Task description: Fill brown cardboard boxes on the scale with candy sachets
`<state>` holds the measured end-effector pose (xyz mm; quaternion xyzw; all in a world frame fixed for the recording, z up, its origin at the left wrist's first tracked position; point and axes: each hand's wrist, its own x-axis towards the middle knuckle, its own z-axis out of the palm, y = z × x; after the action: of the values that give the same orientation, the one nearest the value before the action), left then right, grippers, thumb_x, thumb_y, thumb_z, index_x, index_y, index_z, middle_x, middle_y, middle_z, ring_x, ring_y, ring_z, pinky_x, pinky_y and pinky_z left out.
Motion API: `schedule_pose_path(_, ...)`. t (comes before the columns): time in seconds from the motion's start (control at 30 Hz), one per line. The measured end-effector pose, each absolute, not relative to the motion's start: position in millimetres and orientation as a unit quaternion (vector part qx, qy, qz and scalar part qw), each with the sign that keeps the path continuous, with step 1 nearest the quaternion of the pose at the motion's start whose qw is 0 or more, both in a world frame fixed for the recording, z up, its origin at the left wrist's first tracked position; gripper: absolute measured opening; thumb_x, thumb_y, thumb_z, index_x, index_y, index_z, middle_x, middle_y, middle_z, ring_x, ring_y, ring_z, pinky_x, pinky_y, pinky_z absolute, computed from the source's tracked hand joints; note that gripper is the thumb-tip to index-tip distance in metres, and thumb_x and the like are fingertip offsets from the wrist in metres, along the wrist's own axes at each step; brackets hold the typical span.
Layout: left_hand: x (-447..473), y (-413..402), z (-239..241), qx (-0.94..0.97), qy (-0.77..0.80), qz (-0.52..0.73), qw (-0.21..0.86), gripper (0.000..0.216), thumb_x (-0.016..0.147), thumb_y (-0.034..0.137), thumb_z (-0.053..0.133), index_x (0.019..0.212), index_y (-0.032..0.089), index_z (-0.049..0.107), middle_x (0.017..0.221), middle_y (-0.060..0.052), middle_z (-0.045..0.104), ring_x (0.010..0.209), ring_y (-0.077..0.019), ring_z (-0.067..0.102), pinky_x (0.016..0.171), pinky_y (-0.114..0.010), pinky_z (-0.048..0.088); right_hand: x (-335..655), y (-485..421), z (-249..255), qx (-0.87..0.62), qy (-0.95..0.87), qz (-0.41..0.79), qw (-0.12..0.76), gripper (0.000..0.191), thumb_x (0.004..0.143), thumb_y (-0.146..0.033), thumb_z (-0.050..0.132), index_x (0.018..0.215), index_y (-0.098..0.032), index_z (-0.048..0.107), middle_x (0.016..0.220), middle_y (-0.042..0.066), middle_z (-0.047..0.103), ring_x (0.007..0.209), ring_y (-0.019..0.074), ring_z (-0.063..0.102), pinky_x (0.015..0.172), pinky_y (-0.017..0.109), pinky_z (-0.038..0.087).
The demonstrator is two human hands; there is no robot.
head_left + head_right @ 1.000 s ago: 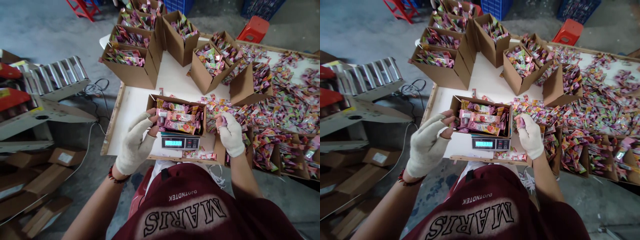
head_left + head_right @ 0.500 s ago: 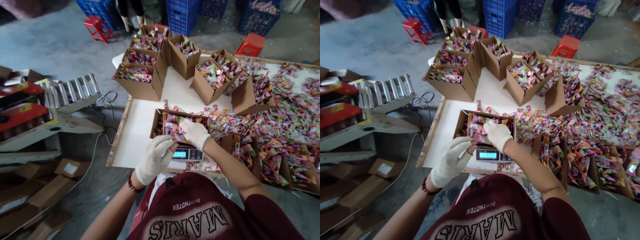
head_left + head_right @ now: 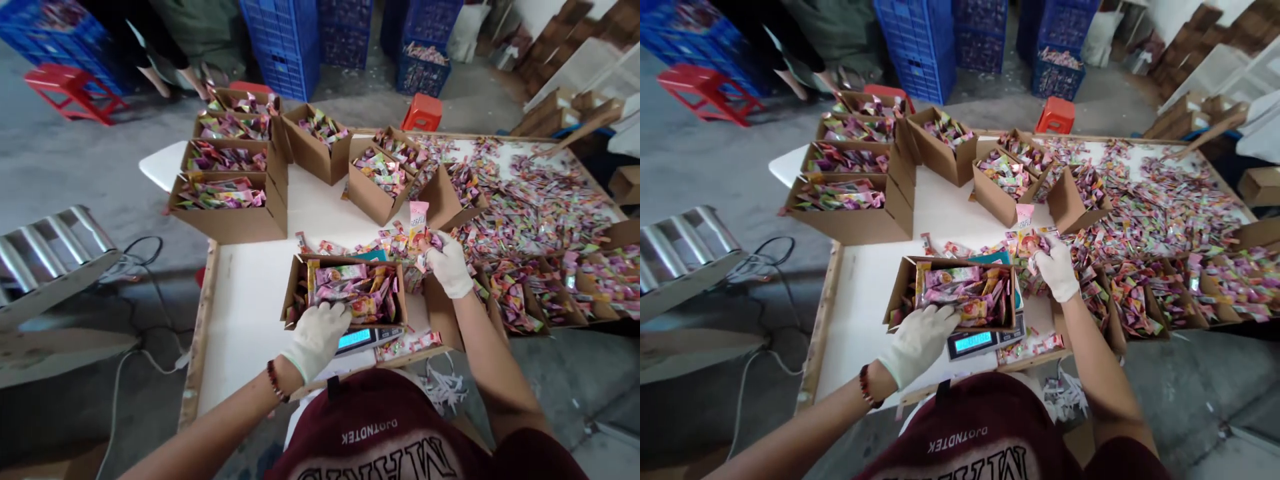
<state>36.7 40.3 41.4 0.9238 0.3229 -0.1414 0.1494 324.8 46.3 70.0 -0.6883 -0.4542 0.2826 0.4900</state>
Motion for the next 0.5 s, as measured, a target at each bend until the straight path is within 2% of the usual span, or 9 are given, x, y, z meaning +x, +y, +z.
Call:
schedule_pose_path(0.1,24,45,45,0.933,0.294,-0.142,0.151,0.039,0.092,-0.001,0.044,0.113,0.016,0.072,0.111,-0.012,0.071,0.102,-0.0277,0.068,0.083,-0.042,0.056,300,39,75,-0.665,-0.53,0.301,0.432,0.028,0.088,-0.045,0.068,0.098,-0.019,0.067,0.078,0.0,0.065,0.062,0.013,0.055,0.059,0.026,0.044)
schedule_pose_path(0.23,26,45,46,0.934,0.283,-0.146,0.164,0.039,0.096,0.003,0.041,0.114,0.016,0.073,0.112,-0.013,0.072,0.101,-0.0279,0.07,0.083,-0.042,0.057,258,37,77,-0.628,-0.689,0.246,0.264,0.017,0.092,-0.032,0.062,0.094,-0.018,0.071,0.085,0.004,0.068,0.076,0.0165,0.058,0.076,0.028,0.047)
schedule_pose_path(0.33,16,47,40,0.934,0.279,-0.138,0.175,0.043,0.093,0.001,0.041,0.119,0.016,0.072,0.115,-0.013,0.073,0.103,-0.0285,0.071,0.085,-0.043,0.057,263,50,77,-0.658,-0.693,0.175,0.236,0.022,0.096,-0.032,0.055,0.1,-0.018,0.071,0.09,0.007,0.069,0.083,0.0195,0.061,0.083,0.031,0.049)
schedule_pose_path(0.4,-5,56,32,0.937,0.276,-0.125,0.175,0.046,0.091,0.0,0.042,0.119,0.018,0.073,0.115,-0.013,0.074,0.106,-0.0287,0.07,0.087,-0.044,0.057,288,54,75,-0.709,-0.654,0.114,0.239,0.037,0.095,-0.039,0.06,0.122,-0.017,0.068,0.113,0.013,0.068,0.105,0.0257,0.063,0.094,0.036,0.05)
schedule_pose_path(0.47,-36,73,24,0.938,0.285,-0.096,0.175,0.047,0.089,0.001,0.042,0.115,0.021,0.075,0.115,-0.012,0.075,0.107,-0.0289,0.069,0.089,-0.045,0.057,320,45,71,-0.775,-0.594,0.061,0.206,0.067,0.089,-0.044,0.067,0.146,-0.012,0.053,0.145,0.023,0.053,0.135,0.034,0.052,0.109,0.043,0.045)
schedule_pose_path(0.5,-53,84,21,0.936,0.296,-0.07,0.179,0.046,0.087,0.002,0.042,0.111,0.021,0.076,0.114,-0.013,0.075,0.106,-0.0287,0.069,0.089,-0.045,0.057,335,34,67,-0.812,-0.555,0.052,0.172,0.078,0.088,-0.046,0.068,0.152,-0.009,0.045,0.155,0.025,0.043,0.144,0.0369,0.045,0.114,0.046,0.042)
